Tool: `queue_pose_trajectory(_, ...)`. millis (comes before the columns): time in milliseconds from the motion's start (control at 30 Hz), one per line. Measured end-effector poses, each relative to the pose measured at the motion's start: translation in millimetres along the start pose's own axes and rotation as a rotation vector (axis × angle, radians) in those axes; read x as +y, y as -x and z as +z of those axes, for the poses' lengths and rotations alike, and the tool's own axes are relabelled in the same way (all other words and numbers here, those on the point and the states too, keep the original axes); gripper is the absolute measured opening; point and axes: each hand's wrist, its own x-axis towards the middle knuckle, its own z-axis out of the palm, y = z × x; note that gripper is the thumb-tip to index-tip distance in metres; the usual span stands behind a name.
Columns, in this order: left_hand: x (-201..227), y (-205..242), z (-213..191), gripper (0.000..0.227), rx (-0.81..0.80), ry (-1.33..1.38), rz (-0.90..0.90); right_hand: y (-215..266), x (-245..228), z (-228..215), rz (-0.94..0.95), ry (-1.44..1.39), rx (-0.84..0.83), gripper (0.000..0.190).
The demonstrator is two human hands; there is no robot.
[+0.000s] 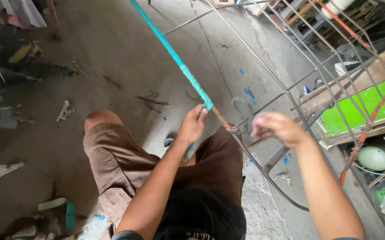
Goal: Wrapping a metal wire frame with a long strip of fabric to prepare it for upholstery.
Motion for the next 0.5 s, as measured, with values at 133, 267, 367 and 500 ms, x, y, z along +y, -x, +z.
queue_pose_trajectory(133,-3,6,0,0.024,-0.014,0.019,-0.033,2,9,-37,-0.307,-0.449,-0.074,0.028)
queue_pose_trajectory(267,1,7,-5,0.024,0.001,0.012,-0.044,-25,39,-23,-0.035,0.127,0.253,0.034)
queue_pose_trajectory(367,10,9,-8,0.024,-0.007,0.008,-0.055,-26,31,10,0.104,0.226,0.199,0.053)
queue_pose_trajectory(500,52,20,-15,0.027,0.000,0.037,-0.064,-29,22,35,0.073,0.093,0.087,0.088)
